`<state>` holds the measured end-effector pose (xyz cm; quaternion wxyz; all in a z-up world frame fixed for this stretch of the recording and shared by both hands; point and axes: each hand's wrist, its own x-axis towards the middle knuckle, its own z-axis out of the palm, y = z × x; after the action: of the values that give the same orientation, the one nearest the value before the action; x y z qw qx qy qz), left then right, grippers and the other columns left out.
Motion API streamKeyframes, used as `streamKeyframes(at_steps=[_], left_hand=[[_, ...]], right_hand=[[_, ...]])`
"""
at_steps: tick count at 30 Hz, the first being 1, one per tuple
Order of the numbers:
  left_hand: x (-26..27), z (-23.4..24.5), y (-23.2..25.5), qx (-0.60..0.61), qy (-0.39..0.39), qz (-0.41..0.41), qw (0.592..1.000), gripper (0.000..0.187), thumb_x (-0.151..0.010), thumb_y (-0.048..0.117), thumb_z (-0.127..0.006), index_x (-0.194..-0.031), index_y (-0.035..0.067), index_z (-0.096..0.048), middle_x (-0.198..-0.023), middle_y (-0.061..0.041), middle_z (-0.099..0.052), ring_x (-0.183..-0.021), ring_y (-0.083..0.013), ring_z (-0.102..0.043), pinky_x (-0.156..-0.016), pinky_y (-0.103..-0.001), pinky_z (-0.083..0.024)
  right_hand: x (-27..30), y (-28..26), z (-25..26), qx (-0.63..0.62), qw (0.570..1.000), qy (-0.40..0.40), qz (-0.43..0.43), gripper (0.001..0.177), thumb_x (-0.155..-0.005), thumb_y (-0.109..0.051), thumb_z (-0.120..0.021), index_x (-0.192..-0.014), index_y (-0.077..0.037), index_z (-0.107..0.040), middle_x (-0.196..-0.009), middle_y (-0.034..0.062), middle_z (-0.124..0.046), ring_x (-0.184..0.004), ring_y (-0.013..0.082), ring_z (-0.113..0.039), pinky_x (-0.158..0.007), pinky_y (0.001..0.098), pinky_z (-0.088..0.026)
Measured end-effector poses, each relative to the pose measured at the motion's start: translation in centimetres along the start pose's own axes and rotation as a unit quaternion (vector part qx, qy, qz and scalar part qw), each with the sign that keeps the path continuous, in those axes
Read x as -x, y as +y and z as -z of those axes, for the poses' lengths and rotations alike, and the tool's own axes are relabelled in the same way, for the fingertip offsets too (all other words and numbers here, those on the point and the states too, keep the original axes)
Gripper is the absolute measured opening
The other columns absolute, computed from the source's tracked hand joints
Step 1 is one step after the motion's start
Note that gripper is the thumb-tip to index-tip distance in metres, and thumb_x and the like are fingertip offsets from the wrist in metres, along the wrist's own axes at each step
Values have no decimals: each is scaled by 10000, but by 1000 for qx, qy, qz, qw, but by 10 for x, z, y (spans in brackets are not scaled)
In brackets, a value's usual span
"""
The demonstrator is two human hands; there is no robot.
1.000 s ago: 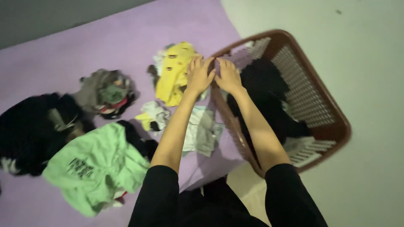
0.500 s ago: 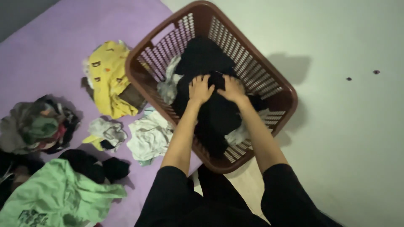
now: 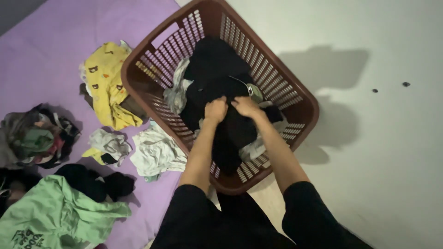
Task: Sort laundry items from a basket into piles on a bed.
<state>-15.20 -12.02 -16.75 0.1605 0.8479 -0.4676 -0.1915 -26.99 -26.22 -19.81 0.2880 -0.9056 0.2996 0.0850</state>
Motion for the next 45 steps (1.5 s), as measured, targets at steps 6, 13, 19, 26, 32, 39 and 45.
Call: streamKeyframes(at_steps=[6,13,19,26,32,39,45], left_hand=[[-30,88,9,258,222,-50,939,346,-1003,178,-504,-1272,-24,-583,-1066,-334,-676,-1013,-515,-661,-884,-552,-527],[-15,269,41,391,377,-99,834,463,-1035,169,-450,-1413,-89,-520,-1407,-292,-613,-1359,-377,-564,-1165,-384,-398],[43,356,38,501,422,-167,737,395,-1083,163,-440,-1401,-52,-534,-1325,-196,-656,-1251,-296,-594,-1100,-356,-433],[76,352,7,450,417,-66,787,334,-1002,154,-504,-1305,21,-548,-1061,-156,-692,-975,-260,-658,-905,-360,-519],[18,261,-63,171,108,-92,975,576,-937,272,-616,-1439,41,-452,-1216,-264,-651,-1155,-401,-642,-1007,-471,-497],[77,340,44,604,68,-24,793,975,-783,350,-710,-1599,201,-198,-1593,-130,-269,-1422,-337,-356,-1076,-487,-364],[14,278,21,742,23,-68,666,541,-709,27,-716,-1229,24,-568,-1120,-141,-633,-1056,-308,-620,-921,-443,-549]], right_hand=[[0,-78,107,-238,960,125,81,406,-950,-403,-736,-1120,-38,-693,-1049,165,-732,-997,334,-719,-926,424,-564],[28,-69,97,-176,963,59,193,1011,-737,-462,-902,-1472,-10,-376,-1460,237,-481,-1362,375,-459,-1131,429,-363],[14,-63,36,-35,999,-9,16,837,-846,-592,-662,-1490,-71,-537,-1410,214,-639,-1329,374,-599,-1135,424,-459],[-54,-73,100,-325,880,338,76,543,-961,-120,-524,-1484,30,-520,-1493,263,-510,-1399,401,-456,-1170,440,-328],[95,-231,276,-698,640,172,272,394,-1067,-226,-523,-1384,2,-576,-1304,135,-635,-1206,265,-613,-1088,397,-504],[117,-224,290,-582,689,36,430,544,-895,-573,-610,-1071,-59,-637,-1095,51,-562,-1005,152,-549,-907,271,-447],[123,-210,279,-401,803,-154,413,617,-768,-451,-850,-1142,-82,-526,-1036,21,-573,-1001,122,-580,-954,283,-481]])
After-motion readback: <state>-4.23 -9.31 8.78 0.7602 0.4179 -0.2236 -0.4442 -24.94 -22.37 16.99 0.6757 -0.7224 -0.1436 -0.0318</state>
